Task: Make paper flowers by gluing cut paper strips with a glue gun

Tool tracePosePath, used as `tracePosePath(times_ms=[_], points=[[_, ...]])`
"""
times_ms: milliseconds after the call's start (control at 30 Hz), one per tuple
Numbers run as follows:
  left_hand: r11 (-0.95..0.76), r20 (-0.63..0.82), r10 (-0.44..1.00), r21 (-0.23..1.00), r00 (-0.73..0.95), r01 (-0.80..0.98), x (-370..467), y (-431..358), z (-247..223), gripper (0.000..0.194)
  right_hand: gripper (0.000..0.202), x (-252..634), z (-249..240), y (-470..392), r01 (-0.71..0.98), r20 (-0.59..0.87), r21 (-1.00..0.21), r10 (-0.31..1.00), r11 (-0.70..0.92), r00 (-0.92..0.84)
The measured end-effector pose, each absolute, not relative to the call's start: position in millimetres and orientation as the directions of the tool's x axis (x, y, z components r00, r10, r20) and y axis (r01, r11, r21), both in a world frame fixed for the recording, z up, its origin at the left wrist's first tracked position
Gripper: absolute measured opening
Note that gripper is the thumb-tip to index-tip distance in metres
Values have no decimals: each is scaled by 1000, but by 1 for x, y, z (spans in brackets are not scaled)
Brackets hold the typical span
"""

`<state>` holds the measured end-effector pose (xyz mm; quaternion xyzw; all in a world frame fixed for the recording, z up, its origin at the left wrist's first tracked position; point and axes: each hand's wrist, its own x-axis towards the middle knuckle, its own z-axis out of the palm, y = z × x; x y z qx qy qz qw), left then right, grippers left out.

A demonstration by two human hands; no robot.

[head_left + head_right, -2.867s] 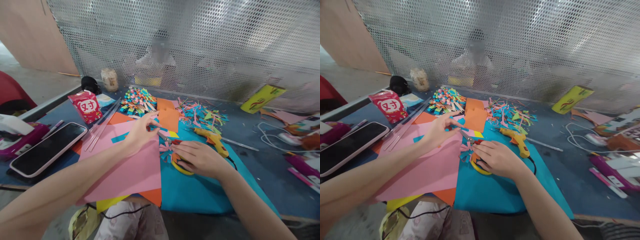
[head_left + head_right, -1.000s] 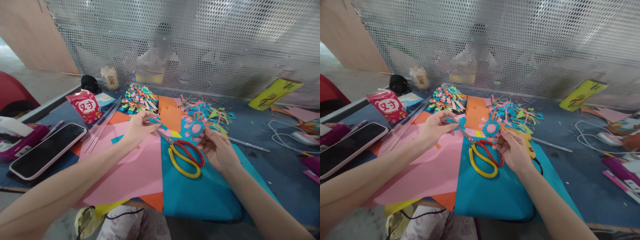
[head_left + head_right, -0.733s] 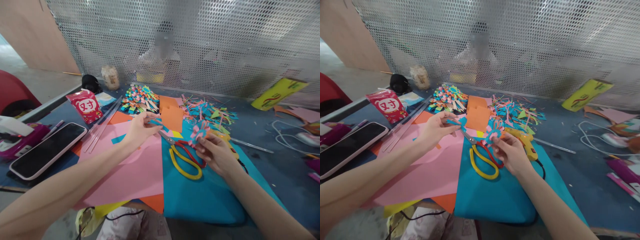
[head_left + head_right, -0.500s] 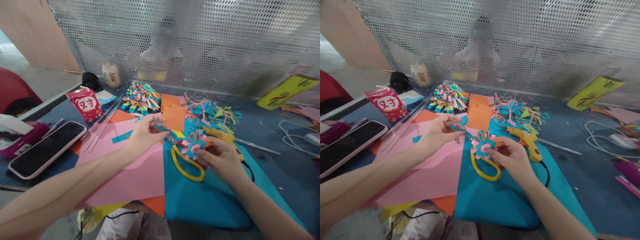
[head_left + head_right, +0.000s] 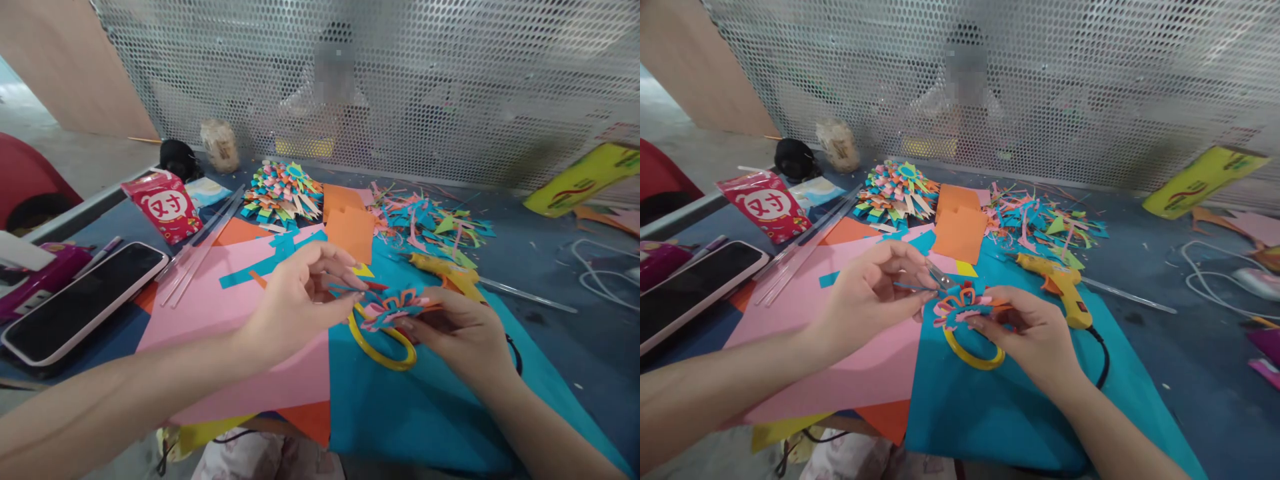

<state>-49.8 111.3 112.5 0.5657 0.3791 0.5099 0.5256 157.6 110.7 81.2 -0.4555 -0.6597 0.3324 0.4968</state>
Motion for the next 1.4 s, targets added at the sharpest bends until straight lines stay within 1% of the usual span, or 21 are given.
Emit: tracePosePath(times_ms=[167,433,600,833,933,1067,1167,1233,1300,1367,1400], points=[[-155,182,959,979,216,-135,-50,111,113,22,25,161,77,111,293,354,-883,930,368,-101],[-136,177,958,973,225,-187,-50,112,114,24,22,159,80,110,281,327,-898,941,339,-91],[-110,160,961,970,227,-218,-49,111,115,25,26,159,81,111,304,311,-897,947,320,-78],[-85,130,964,977,231,-193,-49,111,117,25,22,159,81,111,303,330,-889,939,343,-93],[-62,116,963,974,243,-219,-50,111,117,26,24,158,81,112,330,343,-877,936,350,-82],[-75,131,963,969,234,-234,-50,113,117,27,21,156,85,112,321,374,-866,923,383,-92],[-65,133,963,959,235,-276,-49,114,117,32,23,154,88,111,346,383,-857,921,381,-65],[-41,121,961,952,250,-303,-49,115,117,39,22,153,89,112,359,411,-840,909,407,-70],[-37,118,955,958,273,-286,-48,114,118,45,18,153,90,112,376,465,-803,881,462,-90],[-67,137,946,969,294,-238,-49,113,118,54,12,155,90,112,426,542,-733,834,530,-106],[-85,148,941,974,303,-212,-50,113,118,57,9,157,91,111,465,588,-677,799,571,-125]])
